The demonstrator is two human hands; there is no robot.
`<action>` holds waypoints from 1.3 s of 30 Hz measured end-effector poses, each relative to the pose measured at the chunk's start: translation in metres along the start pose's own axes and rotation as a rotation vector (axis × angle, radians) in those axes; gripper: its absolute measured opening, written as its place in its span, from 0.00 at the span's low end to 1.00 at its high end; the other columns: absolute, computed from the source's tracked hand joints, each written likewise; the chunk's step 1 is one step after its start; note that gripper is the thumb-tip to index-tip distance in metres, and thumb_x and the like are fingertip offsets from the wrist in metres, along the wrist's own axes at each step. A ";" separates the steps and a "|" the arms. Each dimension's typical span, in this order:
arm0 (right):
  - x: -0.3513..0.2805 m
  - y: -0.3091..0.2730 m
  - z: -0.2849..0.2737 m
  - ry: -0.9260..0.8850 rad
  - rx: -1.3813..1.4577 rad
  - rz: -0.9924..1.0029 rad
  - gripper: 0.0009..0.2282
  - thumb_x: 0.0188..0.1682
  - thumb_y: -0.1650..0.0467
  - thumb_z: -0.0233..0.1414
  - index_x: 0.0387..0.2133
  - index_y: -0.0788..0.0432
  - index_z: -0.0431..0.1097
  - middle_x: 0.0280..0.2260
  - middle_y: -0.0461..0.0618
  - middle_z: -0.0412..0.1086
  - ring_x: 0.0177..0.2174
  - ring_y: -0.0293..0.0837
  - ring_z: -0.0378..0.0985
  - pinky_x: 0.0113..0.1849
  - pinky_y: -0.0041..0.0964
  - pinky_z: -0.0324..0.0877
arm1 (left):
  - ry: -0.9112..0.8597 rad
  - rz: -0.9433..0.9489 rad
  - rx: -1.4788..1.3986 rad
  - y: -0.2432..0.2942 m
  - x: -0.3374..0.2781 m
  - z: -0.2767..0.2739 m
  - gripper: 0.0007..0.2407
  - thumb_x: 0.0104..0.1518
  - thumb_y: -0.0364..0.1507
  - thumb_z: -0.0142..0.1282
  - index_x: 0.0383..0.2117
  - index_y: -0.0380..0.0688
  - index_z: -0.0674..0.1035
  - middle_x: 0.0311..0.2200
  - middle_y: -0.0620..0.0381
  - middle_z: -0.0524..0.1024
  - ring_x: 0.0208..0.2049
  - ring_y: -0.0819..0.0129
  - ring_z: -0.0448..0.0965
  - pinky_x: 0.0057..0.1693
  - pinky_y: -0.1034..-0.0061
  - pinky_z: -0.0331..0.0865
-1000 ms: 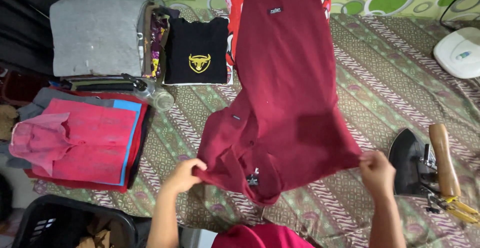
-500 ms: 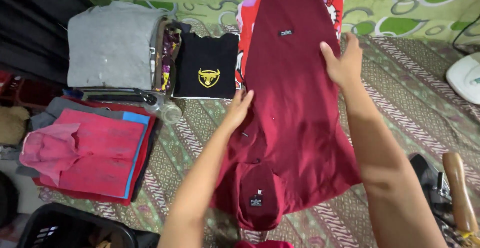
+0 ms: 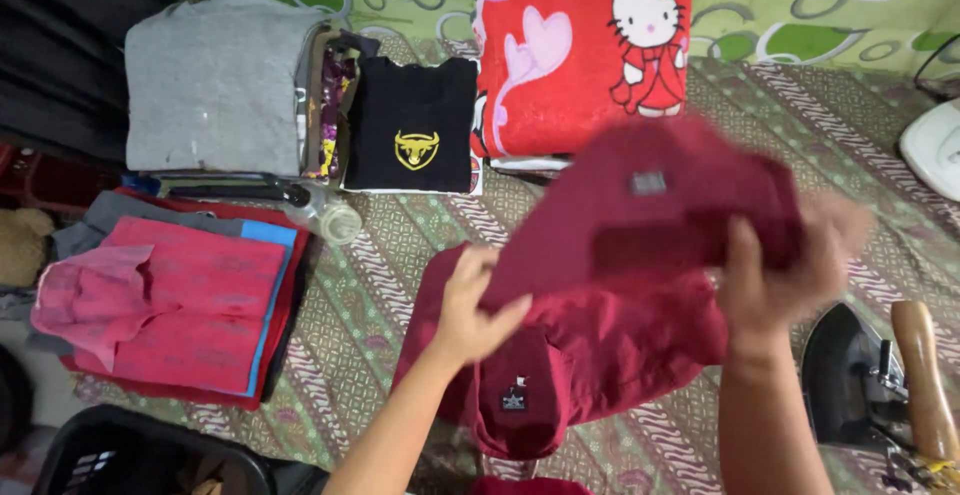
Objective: The person takes a maroon shirt from a laundry basket and lays it on a patterned surface. They use an iron to smooth the shirt, repeatedly flipping it over and adjusting the sleeves and body. The person also buttons the shirt during the process.
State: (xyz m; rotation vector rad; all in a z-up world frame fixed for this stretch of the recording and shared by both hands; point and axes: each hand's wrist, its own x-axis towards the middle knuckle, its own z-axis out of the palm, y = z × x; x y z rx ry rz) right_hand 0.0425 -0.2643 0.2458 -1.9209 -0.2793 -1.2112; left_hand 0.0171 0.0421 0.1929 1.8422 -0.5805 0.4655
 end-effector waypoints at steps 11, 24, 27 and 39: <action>-0.022 0.063 0.014 -0.351 -0.052 0.259 0.34 0.47 0.81 0.57 0.67 0.70 0.46 0.64 0.71 0.53 0.60 0.64 0.62 0.57 0.53 0.63 | 0.285 -0.309 0.262 -0.062 -0.001 0.011 0.25 0.54 0.25 0.61 0.57 0.33 0.65 0.57 0.38 0.61 0.56 0.46 0.67 0.62 0.62 0.63; -0.201 0.162 -0.092 -0.994 -0.603 1.185 0.27 0.49 0.49 0.52 0.41 0.60 0.80 0.27 0.65 0.78 0.28 0.59 0.79 0.35 0.47 0.73 | -0.883 -0.058 0.623 -0.026 -0.193 0.096 0.33 0.38 0.30 0.68 0.57 0.44 0.70 0.62 0.48 0.63 0.66 0.39 0.55 0.57 0.38 0.59; -0.182 0.115 -0.075 -0.573 -0.046 1.545 0.17 0.55 0.70 0.53 0.52 0.75 0.72 0.38 0.68 0.77 0.31 0.52 0.77 0.35 0.39 0.74 | -0.805 -0.062 0.613 -0.042 -0.195 0.092 0.12 0.52 0.24 0.49 0.44 0.41 0.74 0.45 0.48 0.72 0.45 0.49 0.71 0.40 0.64 0.74; -0.171 0.056 -0.114 0.067 0.022 0.654 0.15 0.52 0.84 0.51 0.38 0.54 0.53 0.36 0.43 0.55 0.32 0.35 0.54 0.39 0.28 0.54 | -0.448 -0.051 0.621 0.055 -0.052 -0.039 0.08 0.51 0.19 0.56 0.31 0.49 0.74 0.28 0.66 0.77 0.26 0.73 0.76 0.32 0.79 0.71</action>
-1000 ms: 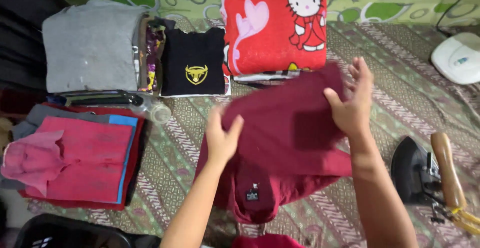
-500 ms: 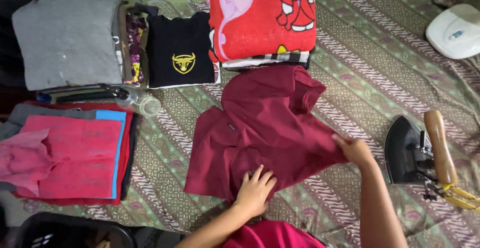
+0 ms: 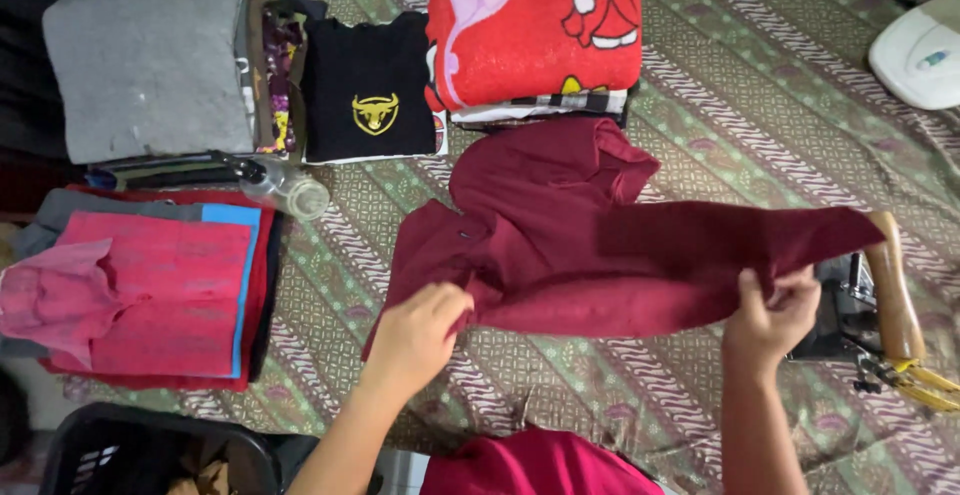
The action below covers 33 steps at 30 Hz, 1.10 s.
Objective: The person takes a maroon shirt from a laundry basket and lays it on a patterned surface. They use an iron to smooth the shirt, repeatedly flipping it over and adjusting the sleeves and body. The person also buttons the shirt during the process.
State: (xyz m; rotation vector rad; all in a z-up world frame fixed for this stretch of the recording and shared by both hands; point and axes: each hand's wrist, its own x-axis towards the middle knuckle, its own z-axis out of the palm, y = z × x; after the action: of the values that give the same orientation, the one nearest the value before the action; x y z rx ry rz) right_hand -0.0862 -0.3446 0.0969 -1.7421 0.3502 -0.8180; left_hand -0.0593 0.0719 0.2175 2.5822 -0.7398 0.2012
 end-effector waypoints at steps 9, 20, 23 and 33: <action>-0.092 0.109 -0.036 0.041 -0.267 0.381 0.32 0.43 0.83 0.59 0.58 0.69 0.48 0.51 0.67 0.57 0.49 0.57 0.65 0.52 0.43 0.62 | -0.483 -0.103 -0.090 -0.044 -0.143 0.139 0.07 0.49 0.24 0.52 0.32 0.52 0.76 0.33 0.63 0.74 0.39 0.56 0.76 0.42 0.63 0.71; -0.017 0.068 0.002 -0.097 -0.645 -0.271 0.12 0.44 0.80 0.60 0.41 0.70 0.73 0.41 0.64 0.71 0.39 0.59 0.72 0.43 0.49 0.67 | -0.385 -0.104 0.045 0.022 -0.006 0.147 0.14 0.59 0.34 0.54 0.49 0.46 0.80 0.53 0.52 0.76 0.58 0.53 0.71 0.58 0.53 0.65; -0.014 0.074 0.039 -0.310 -0.667 -0.421 0.13 0.46 0.74 0.59 0.45 0.60 0.76 0.51 0.61 0.72 0.51 0.62 0.74 0.52 0.54 0.67 | -0.139 0.049 -0.036 0.049 0.029 0.188 0.17 0.61 0.36 0.51 0.55 0.45 0.77 0.60 0.47 0.71 0.65 0.46 0.65 0.58 0.49 0.64; 0.012 0.089 0.047 -0.428 -0.977 -0.421 0.37 0.47 0.54 0.57 0.68 0.59 0.59 0.68 0.68 0.54 0.66 0.68 0.53 0.59 0.78 0.50 | -0.242 0.072 -0.025 0.022 0.031 0.262 0.29 0.61 0.50 0.45 0.69 0.57 0.63 0.72 0.51 0.55 0.73 0.53 0.51 0.73 0.50 0.45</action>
State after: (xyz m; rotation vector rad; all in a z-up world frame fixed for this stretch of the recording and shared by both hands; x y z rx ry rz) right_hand -0.0305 -0.3474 0.0125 -2.9115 0.0740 -0.5488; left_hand -0.0405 -0.0782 0.0008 2.5853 -0.9157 -0.1003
